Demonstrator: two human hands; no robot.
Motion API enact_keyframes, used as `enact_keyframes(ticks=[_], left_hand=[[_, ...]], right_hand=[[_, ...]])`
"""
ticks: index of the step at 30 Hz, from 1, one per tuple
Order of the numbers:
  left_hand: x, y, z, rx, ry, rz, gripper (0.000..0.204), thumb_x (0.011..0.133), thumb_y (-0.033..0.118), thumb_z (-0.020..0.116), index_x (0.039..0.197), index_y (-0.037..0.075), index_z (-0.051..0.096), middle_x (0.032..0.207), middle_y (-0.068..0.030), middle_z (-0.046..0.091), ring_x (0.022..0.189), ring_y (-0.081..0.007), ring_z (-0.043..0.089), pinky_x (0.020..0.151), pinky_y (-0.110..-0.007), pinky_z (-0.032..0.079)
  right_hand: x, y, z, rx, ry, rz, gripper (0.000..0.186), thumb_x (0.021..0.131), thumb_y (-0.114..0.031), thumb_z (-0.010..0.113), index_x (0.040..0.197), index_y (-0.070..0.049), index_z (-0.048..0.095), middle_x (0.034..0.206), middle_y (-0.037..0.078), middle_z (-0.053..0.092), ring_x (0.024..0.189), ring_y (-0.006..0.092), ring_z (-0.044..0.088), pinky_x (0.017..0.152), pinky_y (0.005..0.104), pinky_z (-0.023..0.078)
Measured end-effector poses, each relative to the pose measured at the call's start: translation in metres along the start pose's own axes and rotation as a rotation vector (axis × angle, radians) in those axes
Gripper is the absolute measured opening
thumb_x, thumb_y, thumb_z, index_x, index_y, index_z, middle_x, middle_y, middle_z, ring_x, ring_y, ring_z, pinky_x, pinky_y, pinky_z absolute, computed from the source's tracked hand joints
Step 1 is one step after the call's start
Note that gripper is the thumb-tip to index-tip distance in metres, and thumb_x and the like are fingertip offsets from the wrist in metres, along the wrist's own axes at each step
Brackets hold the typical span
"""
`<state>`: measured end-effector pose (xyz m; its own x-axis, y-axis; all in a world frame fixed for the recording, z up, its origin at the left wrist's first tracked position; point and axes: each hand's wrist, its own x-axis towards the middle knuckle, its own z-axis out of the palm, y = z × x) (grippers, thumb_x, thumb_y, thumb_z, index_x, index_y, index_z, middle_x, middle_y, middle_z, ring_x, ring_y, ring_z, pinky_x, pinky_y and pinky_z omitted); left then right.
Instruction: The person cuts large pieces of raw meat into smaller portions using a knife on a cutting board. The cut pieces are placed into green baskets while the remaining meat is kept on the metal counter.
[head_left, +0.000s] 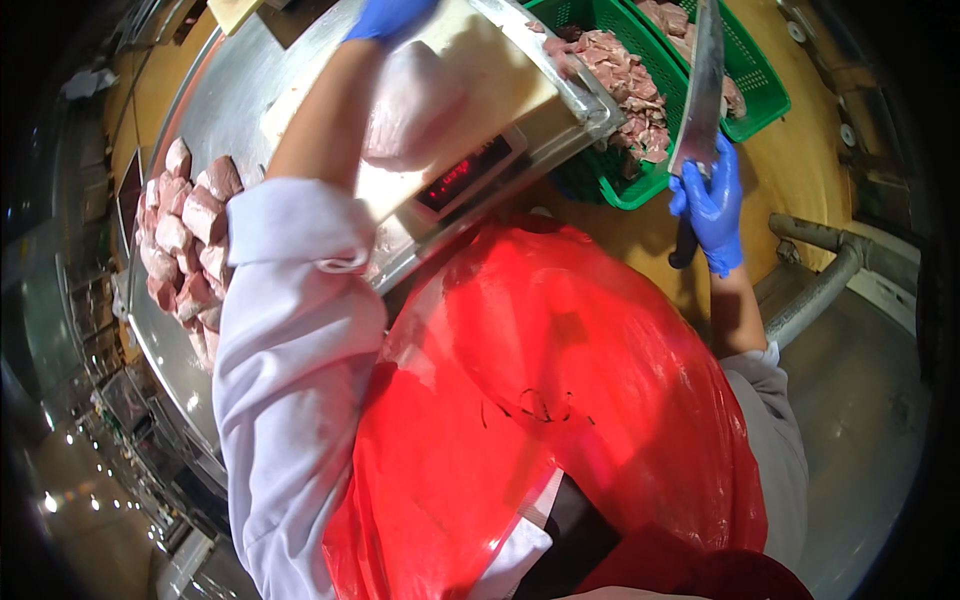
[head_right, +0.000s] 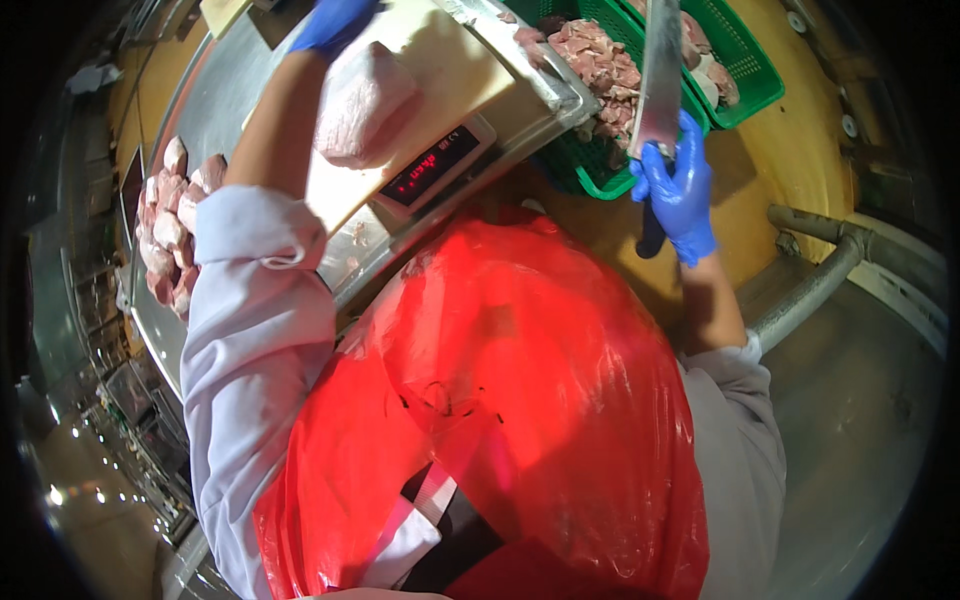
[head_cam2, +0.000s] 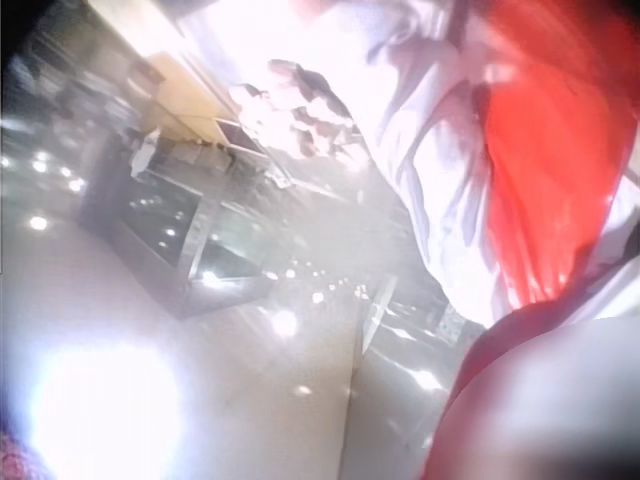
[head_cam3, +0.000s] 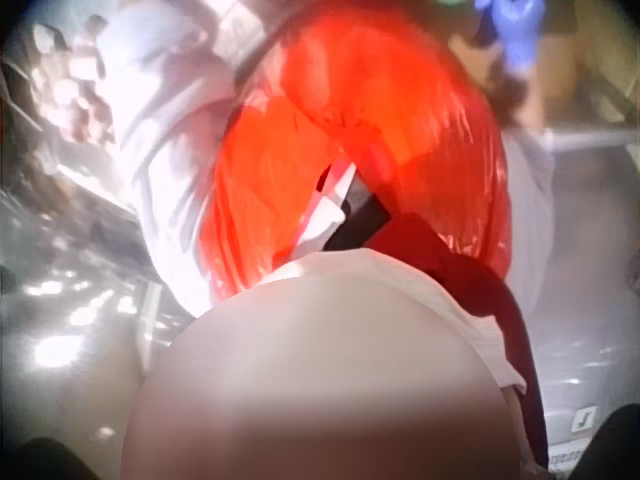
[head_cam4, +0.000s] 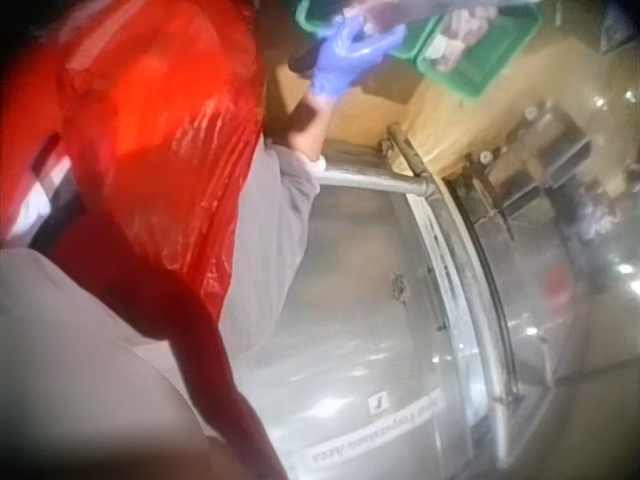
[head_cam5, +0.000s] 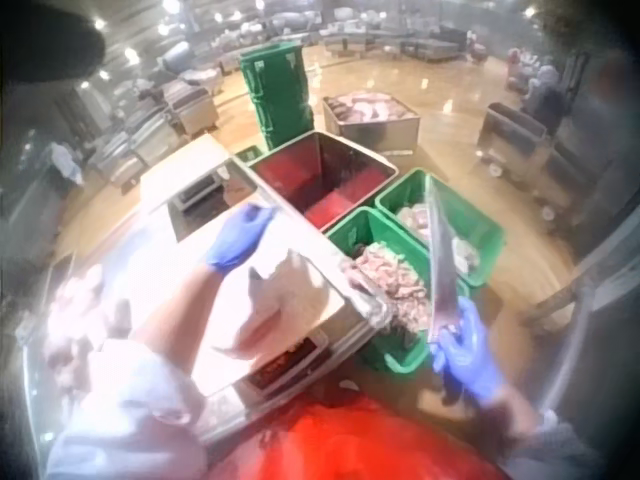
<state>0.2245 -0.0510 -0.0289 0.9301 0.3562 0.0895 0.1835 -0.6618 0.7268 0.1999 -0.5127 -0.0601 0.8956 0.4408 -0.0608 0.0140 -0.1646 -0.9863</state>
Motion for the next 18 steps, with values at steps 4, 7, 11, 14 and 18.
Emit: enact_keyframes(ticks=[4, 7, 11, 14, 18], left_hand=[[-0.086, -0.067, -0.088, -0.250, 0.129, -0.309, 0.055, 0.103, 0.044, 0.058, 0.139, 0.003, 0.055, 0.129, -0.0103, 0.064, 0.114, -0.0229, 0.063, 0.097, -0.034, 0.048], [-0.141, -0.095, -0.078, -0.427, 0.145, -0.311, 0.041, 0.104, 0.034, 0.057, 0.133, 0.005, 0.060, 0.123, -0.0088, 0.066, 0.111, -0.0201, 0.063, 0.094, -0.032, 0.048], [-0.181, -0.088, -0.029, -0.402, 0.308, -0.302, 0.019, 0.103, 0.015, 0.057, 0.113, 0.007, 0.071, 0.092, 0.0037, 0.059, 0.082, -0.0073, 0.050, 0.077, -0.024, 0.044], [-0.205, -0.076, -0.012, -0.496, 0.474, -0.308, 0.030, 0.098, 0.026, 0.059, 0.115, 0.002, 0.063, 0.090, -0.0092, 0.063, 0.080, -0.0200, 0.059, 0.076, -0.035, 0.050], [-0.236, -0.014, 0.040, -0.330, 0.465, -0.263, 0.028, 0.100, 0.025, 0.057, 0.114, 0.001, 0.061, 0.095, -0.0212, 0.066, 0.090, -0.0331, 0.067, 0.080, -0.043, 0.052]], right_hand=[[0.045, -0.009, 0.061, 0.229, -0.236, 0.004, 0.056, 0.099, -0.003, 0.061, 0.147, -0.002, 0.033, 0.088, 0.008, 0.064, 0.064, 0.0117, 0.062, 0.052, 0.0274, 0.054], [0.075, -0.014, 0.132, 0.395, -0.515, 0.088, 0.053, 0.098, -0.003, 0.062, 0.143, -0.001, 0.035, 0.089, 0.011, 0.063, 0.066, 0.0157, 0.065, 0.051, 0.0299, 0.056], [0.090, -0.037, 0.230, 0.561, -0.595, 0.109, 0.047, 0.093, -0.001, 0.064, 0.131, 0.007, 0.039, 0.084, 0.015, 0.065, 0.064, 0.0189, 0.066, 0.052, 0.0321, 0.057], [0.142, -0.033, 0.267, 0.615, -0.597, 0.024, 0.045, 0.093, 0.000, 0.063, 0.131, 0.006, 0.040, 0.084, 0.016, 0.065, 0.064, 0.0195, 0.067, 0.055, 0.0328, 0.059], [0.257, -0.037, 0.281, 0.269, -0.906, 0.117, 0.030, 0.096, -0.008, 0.062, 0.121, 0.000, 0.048, 0.082, 0.013, 0.066, 0.067, 0.0172, 0.067, 0.057, 0.0261, 0.056]])
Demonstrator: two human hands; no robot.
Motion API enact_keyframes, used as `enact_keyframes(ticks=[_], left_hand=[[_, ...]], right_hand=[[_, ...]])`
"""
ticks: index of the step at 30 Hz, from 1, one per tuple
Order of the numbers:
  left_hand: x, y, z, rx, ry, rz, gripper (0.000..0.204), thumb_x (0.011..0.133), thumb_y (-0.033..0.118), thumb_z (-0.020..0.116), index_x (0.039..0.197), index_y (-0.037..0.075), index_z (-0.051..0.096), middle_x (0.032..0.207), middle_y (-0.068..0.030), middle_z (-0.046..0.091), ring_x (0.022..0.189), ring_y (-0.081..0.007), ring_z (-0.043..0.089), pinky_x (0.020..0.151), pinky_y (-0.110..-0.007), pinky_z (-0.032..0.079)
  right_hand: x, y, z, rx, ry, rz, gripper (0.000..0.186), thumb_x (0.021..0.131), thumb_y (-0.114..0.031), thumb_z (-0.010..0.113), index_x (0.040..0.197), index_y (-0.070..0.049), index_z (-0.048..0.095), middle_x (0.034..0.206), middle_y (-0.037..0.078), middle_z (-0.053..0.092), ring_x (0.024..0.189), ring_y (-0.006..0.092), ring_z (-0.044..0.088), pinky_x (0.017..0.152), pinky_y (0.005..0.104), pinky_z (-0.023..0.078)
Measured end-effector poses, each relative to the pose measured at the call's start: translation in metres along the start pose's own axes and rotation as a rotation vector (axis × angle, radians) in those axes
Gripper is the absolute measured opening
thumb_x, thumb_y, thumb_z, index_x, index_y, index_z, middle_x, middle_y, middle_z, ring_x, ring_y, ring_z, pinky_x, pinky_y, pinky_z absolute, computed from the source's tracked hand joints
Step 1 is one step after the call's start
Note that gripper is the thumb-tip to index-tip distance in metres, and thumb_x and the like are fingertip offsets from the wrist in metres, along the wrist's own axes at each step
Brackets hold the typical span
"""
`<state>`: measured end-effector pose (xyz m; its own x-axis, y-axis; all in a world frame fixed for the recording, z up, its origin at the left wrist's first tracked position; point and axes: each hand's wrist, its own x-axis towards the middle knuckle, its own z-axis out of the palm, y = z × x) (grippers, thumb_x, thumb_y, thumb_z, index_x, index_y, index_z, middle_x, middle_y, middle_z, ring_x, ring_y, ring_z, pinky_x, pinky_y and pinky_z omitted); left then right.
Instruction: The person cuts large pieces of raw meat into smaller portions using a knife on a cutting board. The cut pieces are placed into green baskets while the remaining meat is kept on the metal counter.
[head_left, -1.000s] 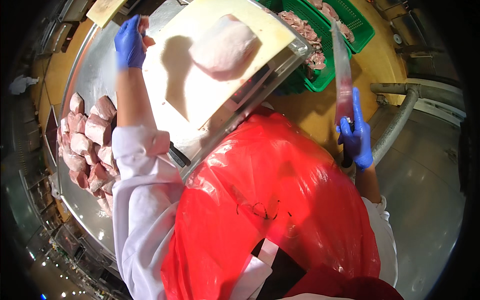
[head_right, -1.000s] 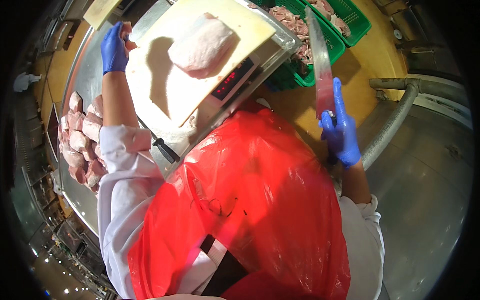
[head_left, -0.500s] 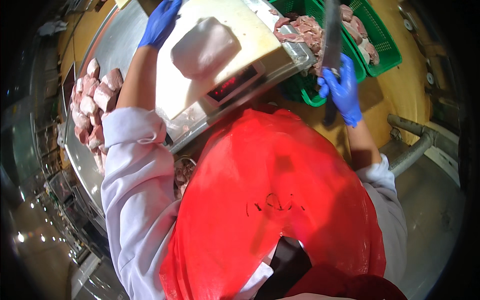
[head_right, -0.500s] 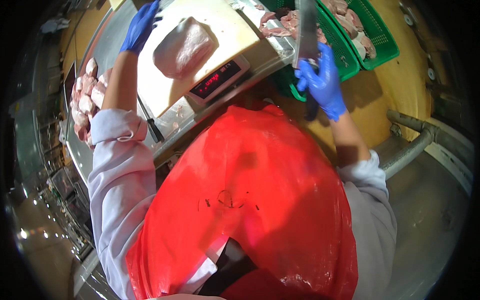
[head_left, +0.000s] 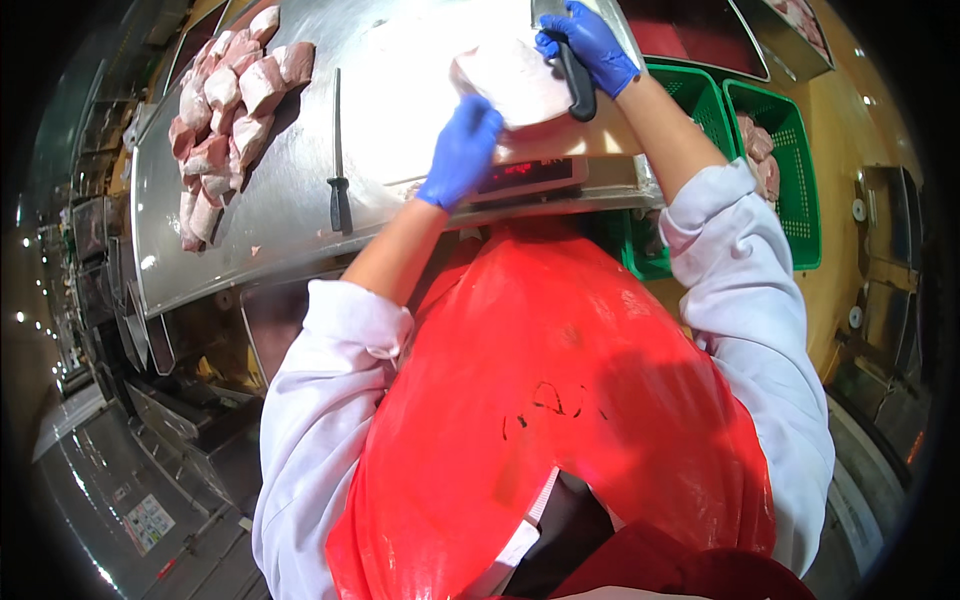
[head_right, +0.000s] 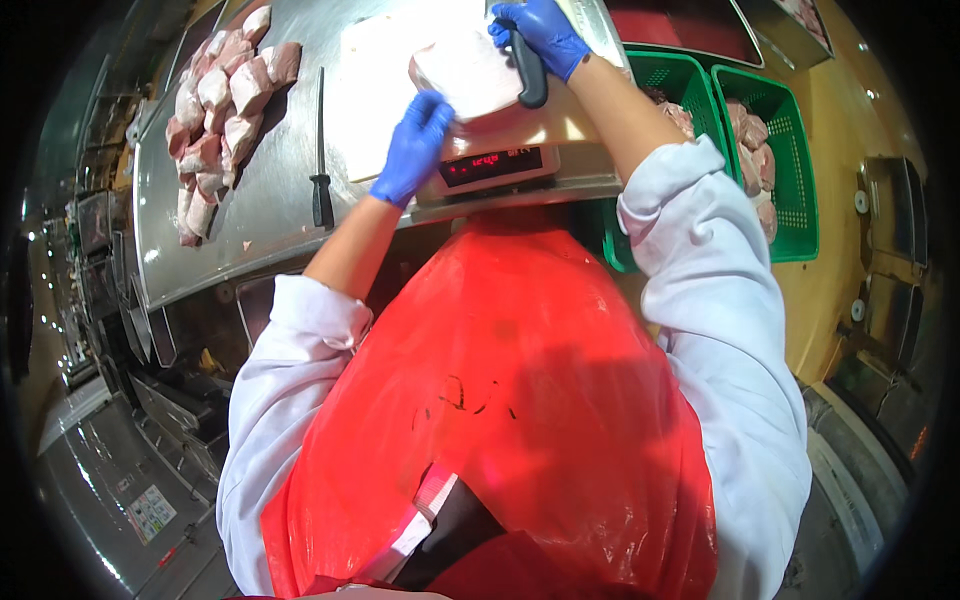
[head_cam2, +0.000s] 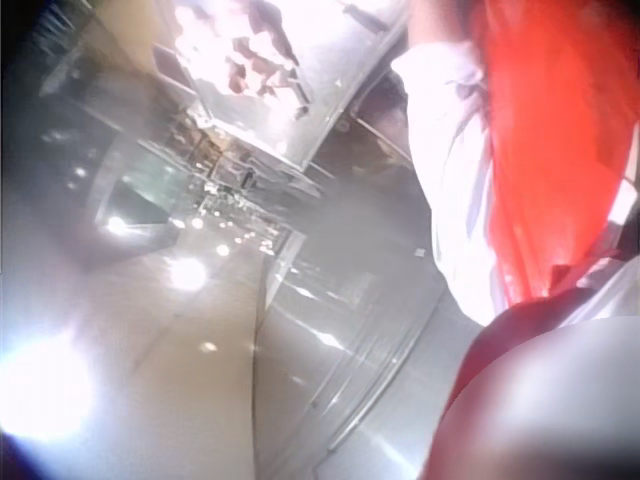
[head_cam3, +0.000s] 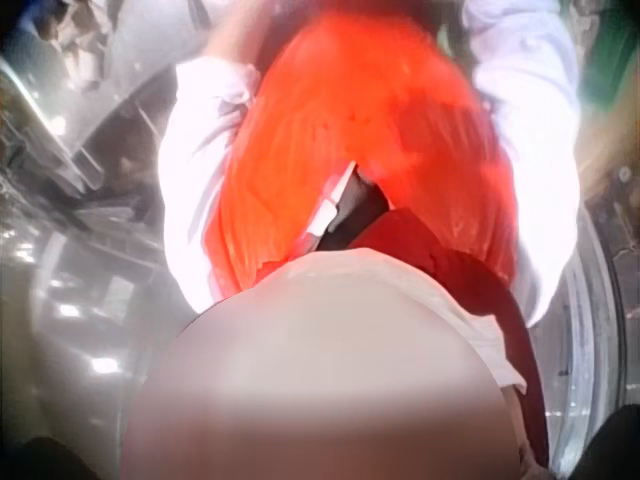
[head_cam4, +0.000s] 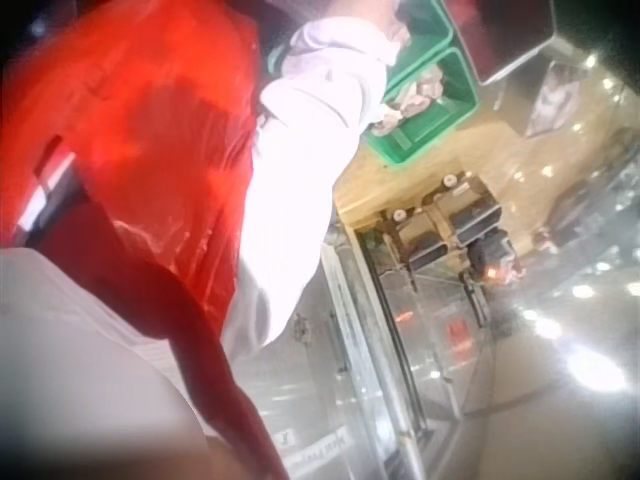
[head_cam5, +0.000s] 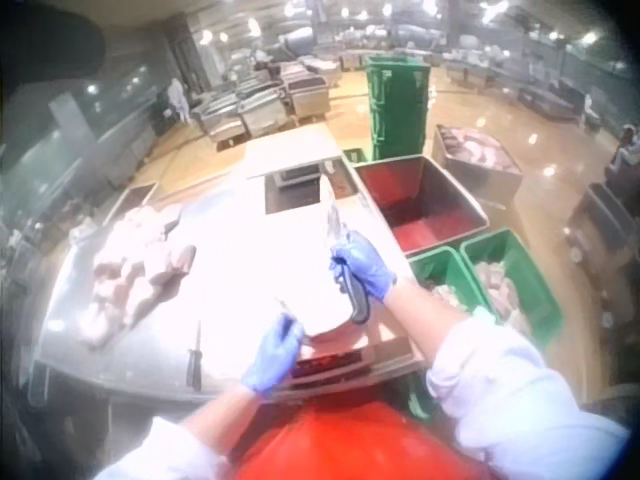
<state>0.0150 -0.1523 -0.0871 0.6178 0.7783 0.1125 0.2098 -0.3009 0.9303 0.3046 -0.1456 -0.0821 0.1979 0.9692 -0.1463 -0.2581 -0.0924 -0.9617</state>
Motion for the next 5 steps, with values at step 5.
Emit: enact_keyframes(ticks=[5], left_hand=[[-0.010, -0.002, -0.035, -0.009, 0.251, -0.094, 0.028, 0.094, 0.023, 0.070, 0.118, 0.009, 0.067, 0.108, -0.0133, 0.073, 0.089, -0.0348, 0.071, 0.088, -0.043, 0.057]], right_hand=[[-0.063, -0.057, 0.061, -0.135, 0.016, -0.369, 0.065, 0.092, -0.007, 0.060, 0.149, -0.004, 0.031, 0.076, 0.012, 0.061, 0.054, 0.0203, 0.063, 0.047, 0.0311, 0.057]])
